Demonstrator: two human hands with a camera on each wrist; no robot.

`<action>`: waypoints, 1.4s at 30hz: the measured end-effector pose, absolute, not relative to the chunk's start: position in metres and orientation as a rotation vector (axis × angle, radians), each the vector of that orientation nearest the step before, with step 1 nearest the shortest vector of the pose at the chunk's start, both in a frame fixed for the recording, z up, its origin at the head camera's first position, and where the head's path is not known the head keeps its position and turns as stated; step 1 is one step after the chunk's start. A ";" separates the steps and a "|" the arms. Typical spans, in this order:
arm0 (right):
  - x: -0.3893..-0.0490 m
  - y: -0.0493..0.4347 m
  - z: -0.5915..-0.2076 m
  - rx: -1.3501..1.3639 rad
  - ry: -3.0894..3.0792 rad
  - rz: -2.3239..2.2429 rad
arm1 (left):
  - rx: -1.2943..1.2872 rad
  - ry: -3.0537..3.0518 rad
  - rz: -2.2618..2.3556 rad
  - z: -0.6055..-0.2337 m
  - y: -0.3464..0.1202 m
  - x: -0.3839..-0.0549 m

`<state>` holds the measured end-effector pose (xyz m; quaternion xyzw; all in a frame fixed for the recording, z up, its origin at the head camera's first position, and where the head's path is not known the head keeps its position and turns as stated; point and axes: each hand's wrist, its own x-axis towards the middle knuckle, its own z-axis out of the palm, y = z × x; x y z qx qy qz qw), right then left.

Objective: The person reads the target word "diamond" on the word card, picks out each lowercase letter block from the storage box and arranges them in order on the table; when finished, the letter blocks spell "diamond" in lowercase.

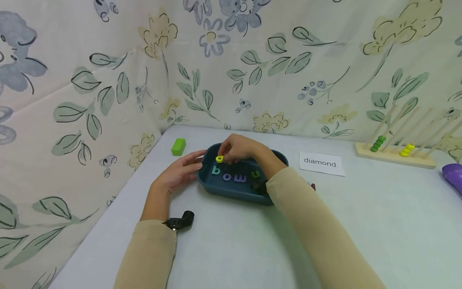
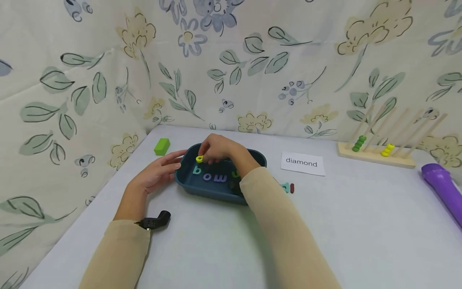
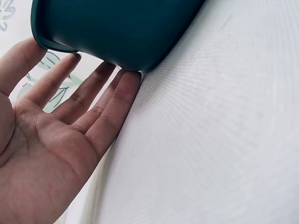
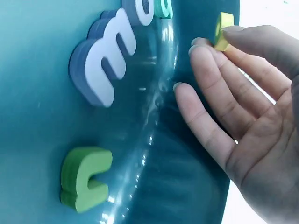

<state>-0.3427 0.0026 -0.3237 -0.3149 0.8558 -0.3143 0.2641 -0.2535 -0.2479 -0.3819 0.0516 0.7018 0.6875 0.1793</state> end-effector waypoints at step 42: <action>-0.304 0.055 -0.277 -0.918 2.473 -0.953 | 0.155 2.020 1.931 -0.385 -0.248 -0.251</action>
